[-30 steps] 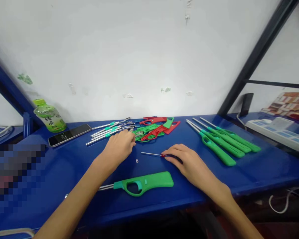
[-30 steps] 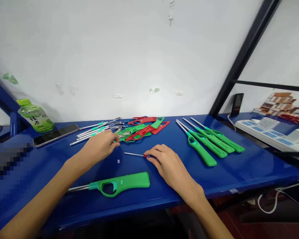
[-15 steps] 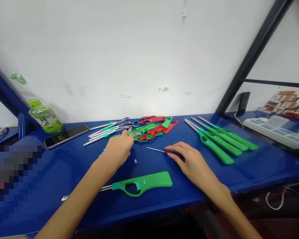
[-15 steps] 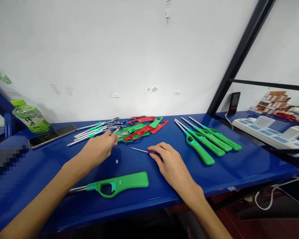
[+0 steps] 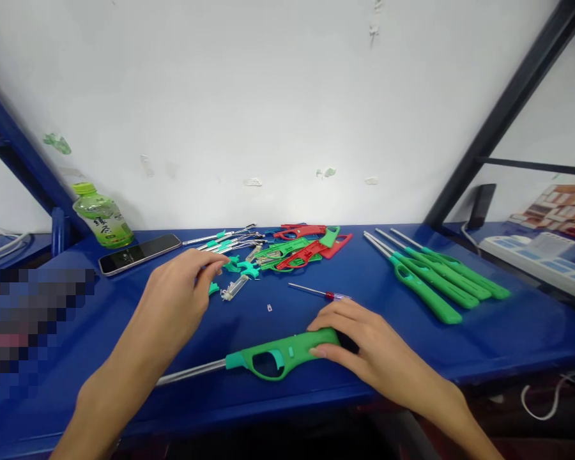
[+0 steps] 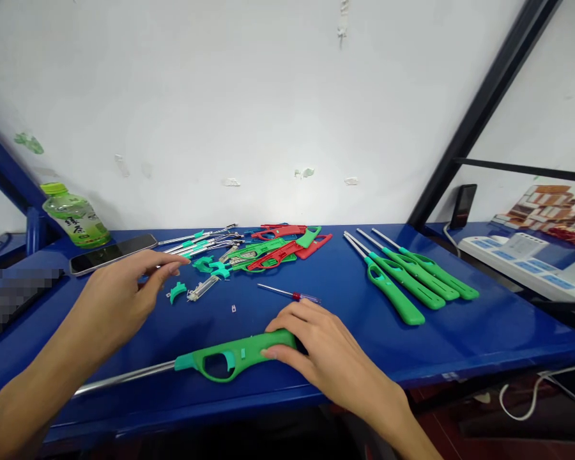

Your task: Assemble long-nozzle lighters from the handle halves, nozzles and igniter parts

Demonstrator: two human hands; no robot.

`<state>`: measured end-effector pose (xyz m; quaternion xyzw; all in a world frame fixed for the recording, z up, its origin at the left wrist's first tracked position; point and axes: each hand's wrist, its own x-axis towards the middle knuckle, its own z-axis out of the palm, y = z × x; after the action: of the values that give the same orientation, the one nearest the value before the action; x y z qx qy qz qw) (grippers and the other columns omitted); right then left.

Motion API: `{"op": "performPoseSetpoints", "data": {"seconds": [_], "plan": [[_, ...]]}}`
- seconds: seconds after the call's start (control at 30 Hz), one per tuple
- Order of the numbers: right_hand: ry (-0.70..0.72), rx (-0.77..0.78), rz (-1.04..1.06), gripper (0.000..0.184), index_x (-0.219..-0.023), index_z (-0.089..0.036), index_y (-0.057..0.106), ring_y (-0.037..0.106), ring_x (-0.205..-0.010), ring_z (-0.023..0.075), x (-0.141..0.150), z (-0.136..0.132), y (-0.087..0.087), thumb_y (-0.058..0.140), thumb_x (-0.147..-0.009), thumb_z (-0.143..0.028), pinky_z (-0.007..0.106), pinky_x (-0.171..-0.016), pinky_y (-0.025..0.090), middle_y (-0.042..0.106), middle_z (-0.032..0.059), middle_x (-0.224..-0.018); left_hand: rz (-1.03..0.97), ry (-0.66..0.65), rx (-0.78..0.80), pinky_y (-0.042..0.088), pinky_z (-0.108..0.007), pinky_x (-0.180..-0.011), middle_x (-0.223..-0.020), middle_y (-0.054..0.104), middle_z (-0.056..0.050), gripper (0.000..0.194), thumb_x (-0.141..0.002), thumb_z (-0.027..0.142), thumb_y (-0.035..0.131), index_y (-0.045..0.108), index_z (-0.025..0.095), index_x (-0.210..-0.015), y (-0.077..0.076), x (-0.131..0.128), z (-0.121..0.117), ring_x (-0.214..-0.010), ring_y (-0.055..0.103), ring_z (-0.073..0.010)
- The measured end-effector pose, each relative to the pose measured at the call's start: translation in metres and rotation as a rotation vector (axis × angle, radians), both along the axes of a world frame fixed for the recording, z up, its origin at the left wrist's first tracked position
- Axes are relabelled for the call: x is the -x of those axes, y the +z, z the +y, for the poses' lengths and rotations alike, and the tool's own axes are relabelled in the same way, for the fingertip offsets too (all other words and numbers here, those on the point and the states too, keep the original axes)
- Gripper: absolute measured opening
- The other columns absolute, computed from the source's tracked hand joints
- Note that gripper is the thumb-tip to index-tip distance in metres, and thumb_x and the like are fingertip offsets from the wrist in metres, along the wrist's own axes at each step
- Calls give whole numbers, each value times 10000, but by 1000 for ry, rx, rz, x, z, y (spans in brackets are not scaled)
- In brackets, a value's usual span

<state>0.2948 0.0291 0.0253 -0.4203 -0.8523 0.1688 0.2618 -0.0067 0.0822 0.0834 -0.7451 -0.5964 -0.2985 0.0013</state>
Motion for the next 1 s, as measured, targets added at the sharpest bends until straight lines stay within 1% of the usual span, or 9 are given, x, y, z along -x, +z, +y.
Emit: {"op": "performPoseSetpoints", "data": {"seconds": [0.1, 0.2, 0.27, 0.37, 0.53, 0.7, 0.77, 0.9, 1.0], "plan": [[-36, -32, 51, 149, -1157, -276, 696, 726, -1011, 205, 4, -1, -3, 703, -1034, -360, 353, -985, 534, 766, -3, -1115, -135, 25, -22, 525, -378, -813, -1036, 813, -57, 386, -954, 449, 453, 783, 253, -999, 3, 3, -12, -910, 727, -278], [-93, -178, 93, 155, -1177, -279, 706, 721, -1007, 216, 10, -1, -10, 714, -1026, -313, 356, -978, 545, 746, 14, -1097, -245, 50, -55, 525, -361, -764, -966, 810, -29, 337, -921, 455, 507, 786, 273, -964, 10, 3, -23, -799, 701, -249], [-106, -264, 72, 210, -1249, -277, 706, 716, -1002, 227, 12, -2, -14, 684, -1041, -296, 350, -917, 572, 713, 44, -1103, -275, 48, -88, 522, -351, -753, -964, 809, -17, 325, -921, 451, 521, 790, 278, -979, 13, 2, -28, -783, 690, -237], [-82, -285, -13, 266, -1321, -274, 703, 719, -974, 228, 14, -1, -14, 631, -1067, -309, 344, -854, 599, 676, 68, -1110, -290, 19, -109, 513, -336, -733, -961, 808, -4, 309, -939, 448, 527, 789, 284, -960, 14, -2, -32, -793, 689, -225], [-1, -231, -112, 336, -1418, -290, 667, 715, -1068, 224, 17, 0, -9, 566, -1099, -269, 450, -1109, 526, 678, 79, -1227, -287, -108, -55, 507, -322, -686, -922, 809, -7, 322, -976, 436, 508, 783, 278, -919, 5, -11, -30, -768, 699, -214], [3, -190, -70, 320, -1397, -317, 687, 690, -1155, 232, 14, -1, -5, 596, -1090, -305, 433, -1136, 506, 691, 67, -1287, -313, -206, 26, 527, -313, -667, -889, 809, -36, 340, -979, 443, 509, 795, 263, -955, -6, -24, -28, -748, 706, -222], [-76, -233, -6, 293, -1360, -321, 705, 670, -1190, 249, 6, 2, -6, 570, -1100, -312, 425, -1091, 532, 698, 71, -1283, -333, -248, 89, 529, -303, -647, -846, 801, -33, 332, -969, 443, 524, 802, 263, -938, -11, -29, -27, -719, 700, -217], [-381, -321, 12, 277, -1315, -292, 723, 656, -1189, 306, -25, 16, -16, 604, -1072, -353, 480, -1042, 542, 706, 98, -1239, -403, -305, 239, 530, -283, -622, -859, 801, -8, 283, -965, 437, 570, 796, 270, -926, -20, -39, -25, -680, 703, -191], [-437, -248, -42, 264, -1255, -274, 746, 673, -1143, 325, -41, 24, -24, 680, -1026, -386, 499, -1018, 547, 731, 93, -1197, -456, -337, 303, 520, -275, -592, -767, 768, 9, 258, -967, 439, 596, 786, 268, -931, -24, -44, -26, -615, 676, -174]]}}
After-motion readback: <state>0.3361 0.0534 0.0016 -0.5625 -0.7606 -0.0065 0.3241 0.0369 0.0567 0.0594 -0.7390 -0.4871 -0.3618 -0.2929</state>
